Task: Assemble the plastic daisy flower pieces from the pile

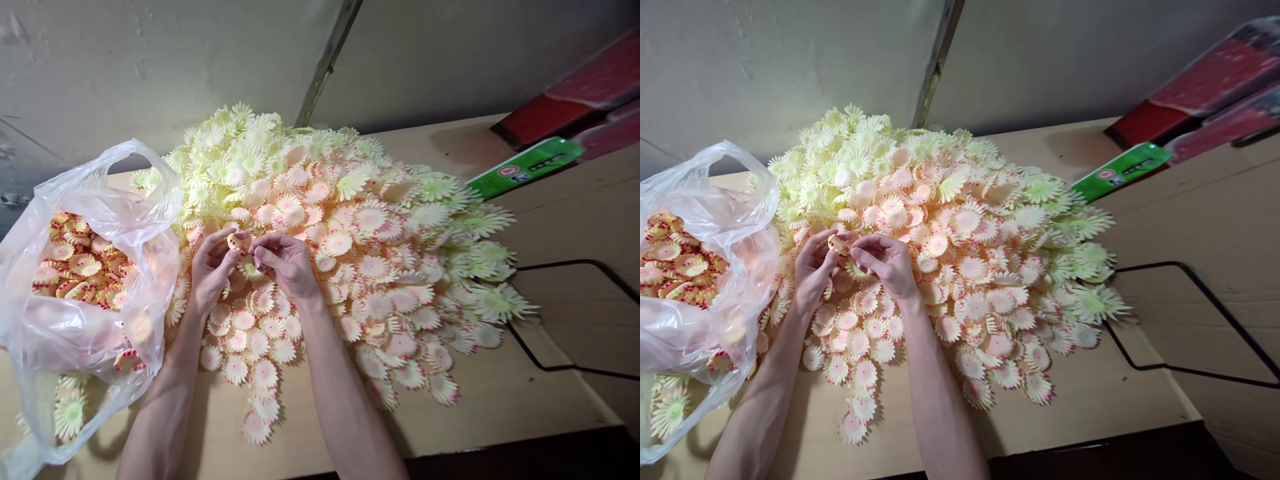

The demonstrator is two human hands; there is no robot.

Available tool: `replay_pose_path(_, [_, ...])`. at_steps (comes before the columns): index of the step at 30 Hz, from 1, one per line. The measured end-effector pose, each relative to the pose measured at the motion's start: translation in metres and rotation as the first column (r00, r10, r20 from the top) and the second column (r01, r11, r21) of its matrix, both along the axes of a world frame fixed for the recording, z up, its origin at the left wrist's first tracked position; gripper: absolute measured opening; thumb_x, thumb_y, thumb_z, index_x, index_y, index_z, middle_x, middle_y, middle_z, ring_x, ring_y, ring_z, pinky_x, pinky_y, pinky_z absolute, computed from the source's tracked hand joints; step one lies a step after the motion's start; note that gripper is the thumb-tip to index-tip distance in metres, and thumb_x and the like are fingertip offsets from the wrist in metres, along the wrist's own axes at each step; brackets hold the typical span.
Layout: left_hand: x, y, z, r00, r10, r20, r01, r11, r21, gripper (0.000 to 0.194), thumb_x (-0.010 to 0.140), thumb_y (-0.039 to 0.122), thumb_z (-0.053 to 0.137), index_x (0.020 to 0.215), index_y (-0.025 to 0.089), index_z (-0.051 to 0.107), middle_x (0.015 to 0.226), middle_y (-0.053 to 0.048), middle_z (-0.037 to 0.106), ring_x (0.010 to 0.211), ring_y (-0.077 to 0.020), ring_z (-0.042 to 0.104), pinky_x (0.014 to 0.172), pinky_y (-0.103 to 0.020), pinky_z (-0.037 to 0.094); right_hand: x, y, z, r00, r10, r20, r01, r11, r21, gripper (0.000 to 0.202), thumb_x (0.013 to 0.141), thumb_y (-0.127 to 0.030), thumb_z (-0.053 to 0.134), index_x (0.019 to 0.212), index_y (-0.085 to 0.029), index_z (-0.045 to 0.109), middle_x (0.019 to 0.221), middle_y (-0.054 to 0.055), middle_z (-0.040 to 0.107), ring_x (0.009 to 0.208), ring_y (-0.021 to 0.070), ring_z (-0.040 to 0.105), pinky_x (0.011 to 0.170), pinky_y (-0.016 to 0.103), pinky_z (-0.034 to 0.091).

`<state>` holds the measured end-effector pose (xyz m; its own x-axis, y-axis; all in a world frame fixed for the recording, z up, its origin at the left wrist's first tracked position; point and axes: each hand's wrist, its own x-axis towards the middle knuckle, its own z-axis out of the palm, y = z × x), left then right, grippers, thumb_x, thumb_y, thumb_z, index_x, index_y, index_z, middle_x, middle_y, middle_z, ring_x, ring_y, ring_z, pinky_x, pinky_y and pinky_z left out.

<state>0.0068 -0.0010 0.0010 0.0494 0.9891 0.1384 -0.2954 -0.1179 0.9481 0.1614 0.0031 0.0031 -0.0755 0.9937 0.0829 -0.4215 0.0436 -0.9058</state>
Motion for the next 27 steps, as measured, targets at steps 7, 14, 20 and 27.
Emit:
replay_pose_path(7, [-0.001,0.001,-0.001,0.998,-0.015,-0.063,0.018,0.999,0.044,0.041,0.08,0.047,0.083,0.112,0.023,0.081,0.095,-0.005,0.075,0.053,-0.0047,0.051,0.048,-0.02,0.041,0.0,0.001,-0.002,0.999,0.048,0.017,-0.048,0.999,-0.019,0.027,0.06,-0.033,0.096,0.078,-0.023,0.079,0.074,-0.001,0.076,0.055,0.0104,0.062,0.052,0.024,0.053])
replay_pose_path(14, [-0.002,0.0,-0.007,0.998,-0.036,-0.053,0.037,0.999,0.018,0.044,0.078,0.052,0.083,0.109,0.02,0.081,0.071,-0.001,0.069,0.048,-0.0054,0.047,0.044,-0.019,0.037,0.001,0.002,-0.002,0.997,0.082,0.004,-0.082,0.996,-0.031,0.027,0.059,-0.033,0.097,0.075,-0.021,0.079,0.073,0.0,0.077,0.052,0.0101,0.062,0.047,0.023,0.053])
replay_pose_path(20, [-0.004,0.0,-0.008,0.995,-0.039,-0.096,0.04,0.999,0.013,0.045,0.081,0.052,0.08,0.114,0.021,0.081,0.064,0.001,0.064,0.045,-0.0055,0.043,0.042,-0.02,0.035,0.003,0.001,0.0,0.997,0.074,0.004,-0.074,0.997,-0.006,0.021,0.064,-0.031,0.094,0.078,-0.022,0.08,0.078,0.0,0.08,0.053,0.0102,0.064,0.05,0.023,0.056])
replay_pose_path(27, [-0.005,0.002,-0.011,0.992,0.0,-0.129,0.004,0.999,0.033,0.04,0.08,0.048,0.082,0.112,0.023,0.081,0.094,-0.007,0.078,0.083,-0.0179,0.072,0.066,-0.024,0.056,0.004,0.001,0.0,0.998,0.061,-0.006,-0.061,0.997,0.037,0.019,0.066,-0.026,0.092,0.08,-0.022,0.08,0.078,0.0,0.08,0.053,0.0094,0.067,0.053,0.022,0.058])
